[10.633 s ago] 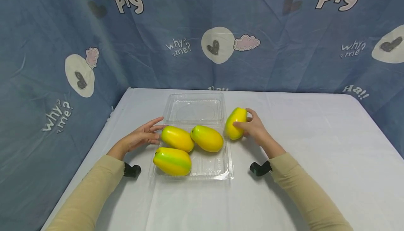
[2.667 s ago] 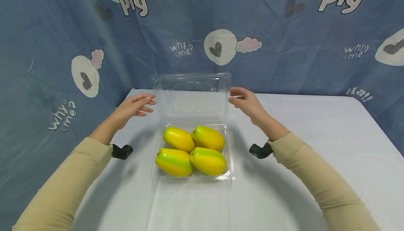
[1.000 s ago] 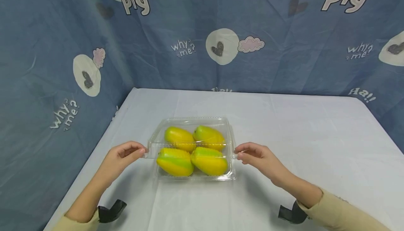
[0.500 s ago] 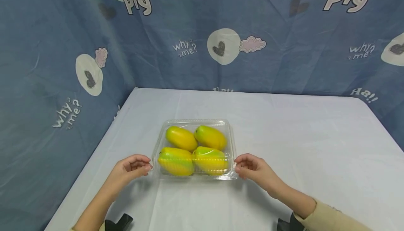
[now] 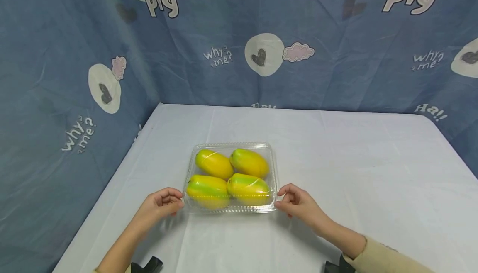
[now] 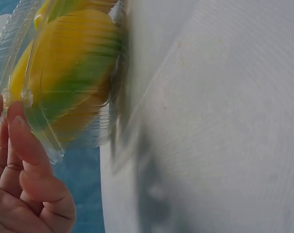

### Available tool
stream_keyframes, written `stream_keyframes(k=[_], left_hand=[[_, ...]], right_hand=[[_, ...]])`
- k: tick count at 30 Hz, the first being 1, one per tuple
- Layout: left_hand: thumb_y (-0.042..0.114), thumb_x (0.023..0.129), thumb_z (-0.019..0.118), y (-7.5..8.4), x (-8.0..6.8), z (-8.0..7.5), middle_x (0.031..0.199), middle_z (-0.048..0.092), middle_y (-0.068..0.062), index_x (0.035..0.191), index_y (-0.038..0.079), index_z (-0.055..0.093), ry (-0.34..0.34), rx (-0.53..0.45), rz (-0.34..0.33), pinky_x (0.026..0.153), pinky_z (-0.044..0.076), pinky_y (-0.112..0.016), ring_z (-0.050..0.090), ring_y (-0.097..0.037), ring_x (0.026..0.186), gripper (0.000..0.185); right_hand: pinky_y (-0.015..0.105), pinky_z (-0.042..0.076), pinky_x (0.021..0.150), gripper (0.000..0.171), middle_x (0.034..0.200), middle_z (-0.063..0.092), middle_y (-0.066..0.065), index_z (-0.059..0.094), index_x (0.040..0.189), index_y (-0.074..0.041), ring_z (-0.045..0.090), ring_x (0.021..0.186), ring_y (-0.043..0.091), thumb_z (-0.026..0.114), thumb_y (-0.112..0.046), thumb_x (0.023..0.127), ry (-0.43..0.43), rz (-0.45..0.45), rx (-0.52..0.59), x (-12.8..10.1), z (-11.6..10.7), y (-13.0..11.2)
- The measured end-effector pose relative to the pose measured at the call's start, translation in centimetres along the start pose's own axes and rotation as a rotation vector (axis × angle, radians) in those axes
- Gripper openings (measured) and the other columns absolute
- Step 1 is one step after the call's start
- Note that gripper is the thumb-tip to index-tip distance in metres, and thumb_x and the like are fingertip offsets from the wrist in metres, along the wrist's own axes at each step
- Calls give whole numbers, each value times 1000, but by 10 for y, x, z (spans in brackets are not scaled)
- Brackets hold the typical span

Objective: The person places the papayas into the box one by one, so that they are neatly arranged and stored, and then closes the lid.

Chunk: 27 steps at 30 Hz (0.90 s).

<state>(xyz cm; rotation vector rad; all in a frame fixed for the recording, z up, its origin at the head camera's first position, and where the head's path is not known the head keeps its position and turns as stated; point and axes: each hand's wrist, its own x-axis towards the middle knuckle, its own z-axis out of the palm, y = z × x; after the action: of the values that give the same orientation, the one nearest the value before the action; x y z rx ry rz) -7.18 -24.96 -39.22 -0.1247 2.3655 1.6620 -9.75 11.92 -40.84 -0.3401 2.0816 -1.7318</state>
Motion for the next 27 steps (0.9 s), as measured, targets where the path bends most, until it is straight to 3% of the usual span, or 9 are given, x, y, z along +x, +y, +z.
stream_keyframes(k=[10, 13, 16, 19, 22, 27], left_hand=[[7, 81, 63, -3, 4, 4, 65, 50, 3, 102, -6, 45, 18, -24, -48, 52, 38, -24, 42, -8, 54, 30], [10, 82, 61, -4, 6, 5, 67, 50, 3, 107, -4, 40, 4, -19, -82, 51, 35, -23, 41, -8, 53, 36], [17, 84, 57, -5, 7, 4, 71, 54, 1, 111, -5, 42, -47, -8, -117, 51, 36, -23, 46, -10, 56, 37], [24, 88, 52, -7, 8, 3, 73, 60, 0, 100, -3, 52, -128, 13, -136, 53, 38, -24, 52, -11, 59, 29], [28, 91, 49, -7, 8, 2, 72, 63, -1, 84, 2, 57, -189, 34, -139, 53, 38, -25, 53, -12, 59, 28], [26, 93, 46, -6, 8, 3, 71, 64, 1, 79, 7, 54, -231, 8, -118, 53, 37, -24, 52, -11, 59, 25]], right_hand=[[24, 44, 55, 28, 65, 51, -3, 43, 96, 2, 47, 56, 9, 64, -11, 83, 4, 47, 45, 3, 2, 4], [24, 44, 55, 34, 67, 52, -2, 38, 103, 2, 48, 56, 10, 63, -11, 84, 5, 65, 67, 3, 2, 4], [24, 45, 57, 48, 71, 54, 1, 31, 119, 3, 50, 58, 12, 60, -12, 85, -4, 84, 81, 4, 3, 4], [25, 47, 60, 61, 76, 61, 6, 23, 133, 4, 53, 59, 12, 57, -14, 86, -18, 92, 91, 4, 4, 4], [28, 50, 62, 60, 79, 66, 13, 22, 137, 5, 58, 59, 13, 52, -13, 88, -48, 87, 99, 3, 5, 5], [31, 53, 63, 52, 76, 68, 12, 24, 135, 7, 62, 59, 13, 45, -8, 90, -103, 72, 153, 4, 7, 6]])
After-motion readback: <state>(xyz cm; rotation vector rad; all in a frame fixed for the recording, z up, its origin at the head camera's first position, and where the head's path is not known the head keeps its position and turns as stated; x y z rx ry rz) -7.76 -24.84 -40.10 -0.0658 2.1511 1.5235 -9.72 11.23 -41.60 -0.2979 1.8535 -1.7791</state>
